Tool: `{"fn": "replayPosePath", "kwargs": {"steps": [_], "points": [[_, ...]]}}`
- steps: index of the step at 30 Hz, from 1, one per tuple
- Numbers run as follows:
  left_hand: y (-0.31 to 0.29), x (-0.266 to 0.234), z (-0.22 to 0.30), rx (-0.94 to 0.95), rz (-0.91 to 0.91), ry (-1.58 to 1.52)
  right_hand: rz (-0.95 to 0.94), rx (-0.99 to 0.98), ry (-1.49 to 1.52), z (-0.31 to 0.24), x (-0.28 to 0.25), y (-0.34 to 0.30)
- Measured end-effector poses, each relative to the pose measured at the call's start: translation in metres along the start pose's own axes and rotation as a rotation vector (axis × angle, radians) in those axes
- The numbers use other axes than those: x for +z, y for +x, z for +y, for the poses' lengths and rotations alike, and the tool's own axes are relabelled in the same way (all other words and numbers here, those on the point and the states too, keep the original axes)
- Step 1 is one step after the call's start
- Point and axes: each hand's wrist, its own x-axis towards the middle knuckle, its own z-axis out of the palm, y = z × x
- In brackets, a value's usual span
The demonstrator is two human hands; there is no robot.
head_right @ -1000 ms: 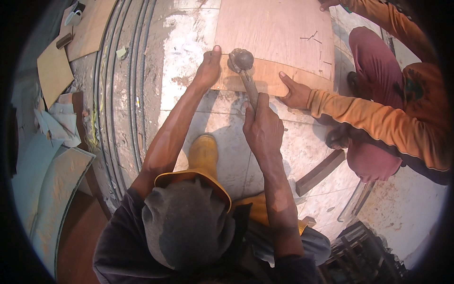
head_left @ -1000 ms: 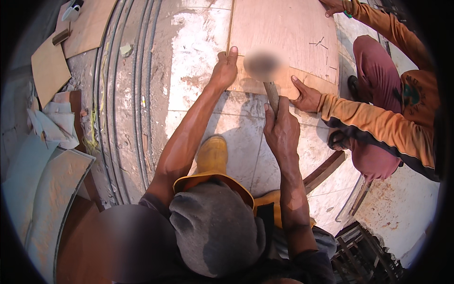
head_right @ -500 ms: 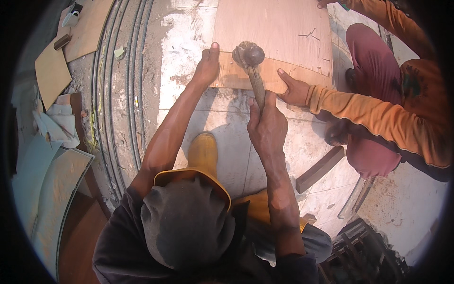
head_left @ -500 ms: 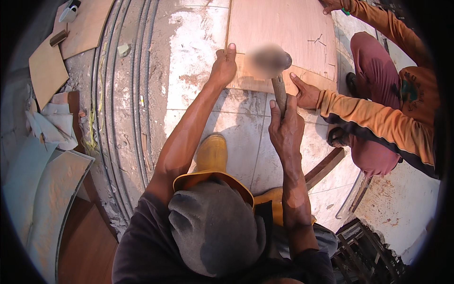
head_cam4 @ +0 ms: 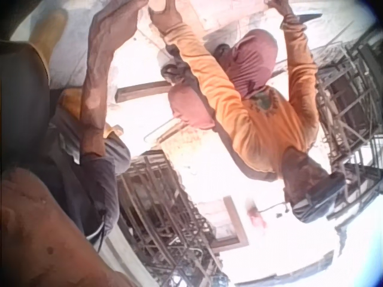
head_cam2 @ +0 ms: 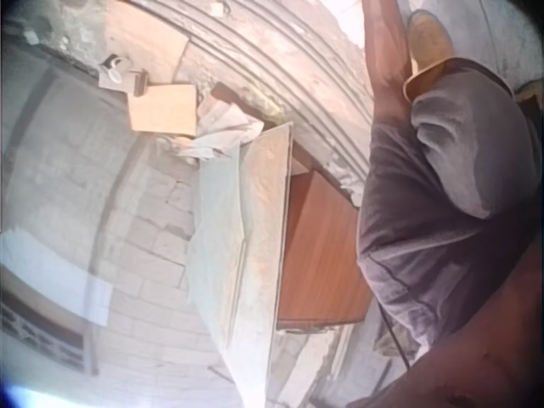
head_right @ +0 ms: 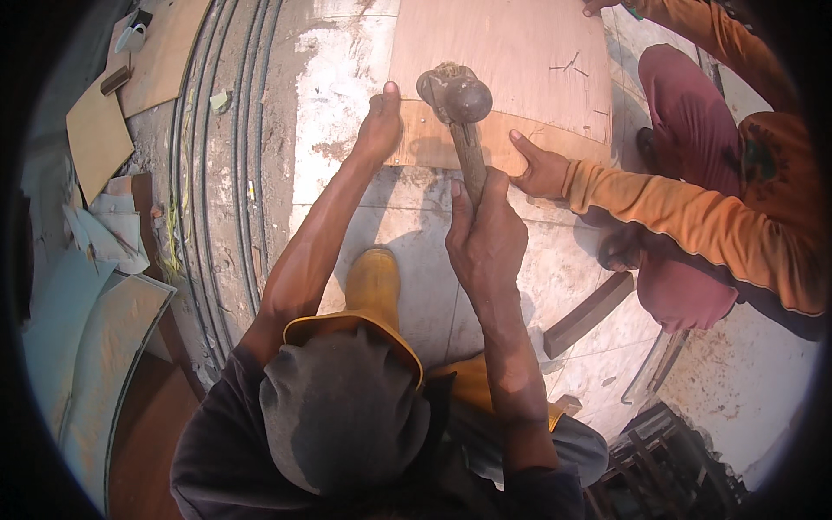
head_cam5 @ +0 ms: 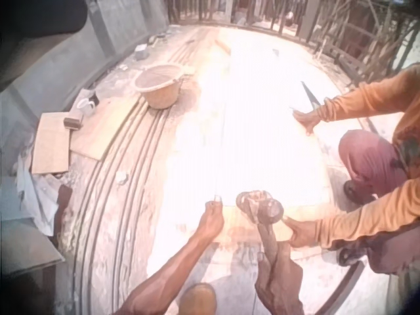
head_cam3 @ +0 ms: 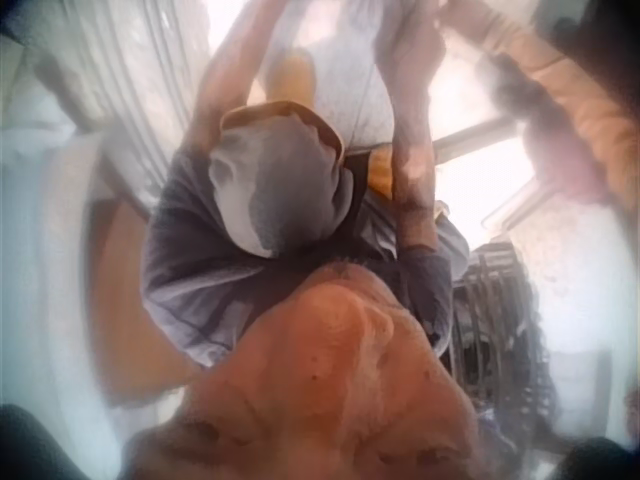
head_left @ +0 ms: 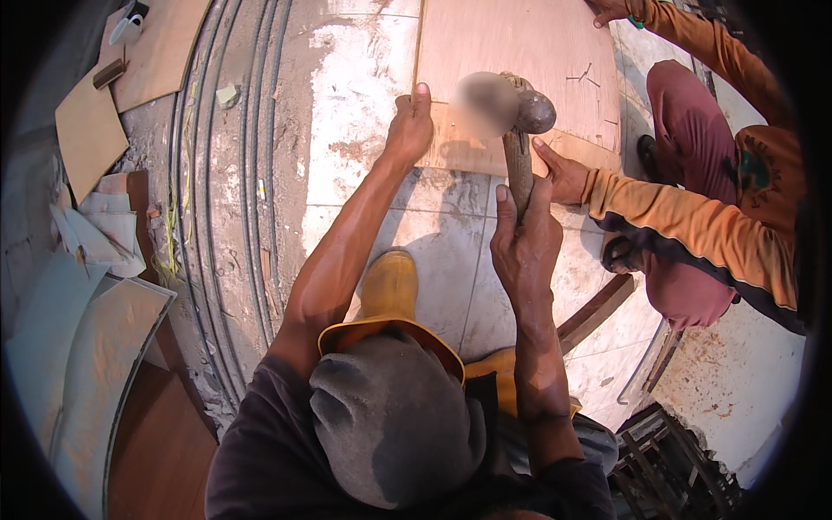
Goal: The person assembles a wood frame by aligning boards and hammering nails into them, while another person assists by holding parts in place.
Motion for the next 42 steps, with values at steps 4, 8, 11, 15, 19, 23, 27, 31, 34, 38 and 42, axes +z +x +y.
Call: {"fn": "replayPosePath", "kwargs": {"steps": [4, 8, 11, 15, 19, 23, 27, 31, 34, 38, 42], "points": [[-0.001, 0.003, -0.004, -0.013, 0.021, 0.005, -0.210, 0.057, -0.220, 0.024, 0.025, 0.001], [0.001, 0.002, 0.003, -0.082, 0.040, 0.037, -0.161, 0.099, -0.152, 0.026, 0.008, 0.005], [-0.018, -0.016, 0.022, 0.004, 0.116, 0.454, -0.040, 0.072, -0.016, 0.022, -0.010, -0.001], [0.004, -0.025, 0.004, 0.058, 0.020, 0.312, 0.041, 0.015, 0.049, -0.001, -0.029, -0.006], [0.012, -0.022, -0.008, -0.005, 0.032, 0.034, 0.062, -0.019, 0.007, -0.004, -0.022, -0.010], [0.020, -0.024, -0.013, -0.005, -0.023, -0.038, -0.150, 0.012, -0.255, 0.010, 0.012, 0.002], [0.021, -0.022, -0.007, -0.023, 0.044, -0.068, -0.173, 0.022, -0.257, 0.007, -0.001, 0.009], [0.003, -0.024, -0.001, -0.021, 0.064, -0.049, -0.042, -0.018, -0.087, -0.006, -0.011, 0.007], [0.004, -0.027, -0.007, 0.020, 0.107, -0.079, -0.094, -0.001, -0.152, 0.001, 0.005, 0.003], [0.005, -0.012, -0.006, 0.053, 0.152, -0.094, -0.181, 0.054, -0.298, 0.030, 0.009, 0.004], [0.008, -0.014, -0.001, 0.021, 0.145, -0.063, -0.103, 0.025, -0.225, 0.024, -0.001, 0.004]]}}
